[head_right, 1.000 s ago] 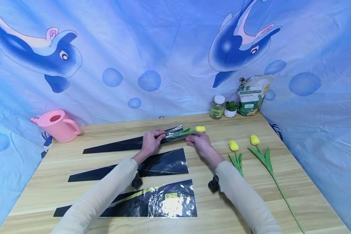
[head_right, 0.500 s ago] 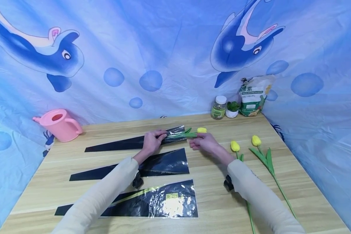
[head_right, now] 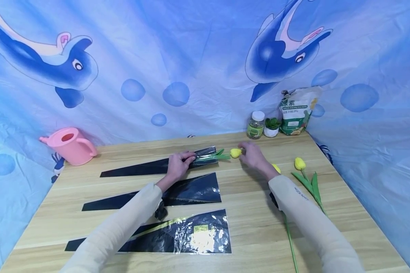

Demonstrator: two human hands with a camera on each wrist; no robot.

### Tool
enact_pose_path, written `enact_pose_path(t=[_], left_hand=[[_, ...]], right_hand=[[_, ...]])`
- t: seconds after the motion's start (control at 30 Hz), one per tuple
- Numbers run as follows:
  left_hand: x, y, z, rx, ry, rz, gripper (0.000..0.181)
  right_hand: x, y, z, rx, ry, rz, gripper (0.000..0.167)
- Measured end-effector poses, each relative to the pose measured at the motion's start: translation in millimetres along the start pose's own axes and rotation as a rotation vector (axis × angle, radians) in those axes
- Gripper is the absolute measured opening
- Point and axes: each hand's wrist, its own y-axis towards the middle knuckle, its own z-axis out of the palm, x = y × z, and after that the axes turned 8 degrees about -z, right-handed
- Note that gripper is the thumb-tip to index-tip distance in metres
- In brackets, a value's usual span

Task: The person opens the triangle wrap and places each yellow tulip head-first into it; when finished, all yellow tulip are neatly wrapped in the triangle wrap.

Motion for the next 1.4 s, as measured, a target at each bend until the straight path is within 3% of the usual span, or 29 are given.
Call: enact_pose_path(t=[0.17,0.43,0.6,0.9,1.13,1.4], left_hand=[[-1.6,0.0,0.9,-0.007,0.0,0.032,0.016],[-2.4,-0.5,2.1,-0.001,0.013,0.032,0.016],[-3.1,-0.5,3.5,0.004,0.008,0.034,0.016],[-2.4,-0.3,4.2,0.009,-0.023,0.043,0.016],[-3.1,-0.5,5.3,0.008,-0.033,0.065,0.016],[-5.8,-0.4,5.8,0.013,-0.041,0.077,0.017]], right_hand=[[-7.3,2.4,2.8,0.014,0.042,0.017,0.043],[-10.1,4.5,6.8,0.016,0.113,0.093,0.041],[-9.8,4.8,8.0,-0.001,0.104,0.095,0.039],[2.5,8.4,11.6,-0.023,0.185,0.121,0.039],[13.9,11.4,23.5,-0.051,0.261,0.077,0.035],[25.0,14.9,33.8,-0.043,0.379,0.168,0.033]])
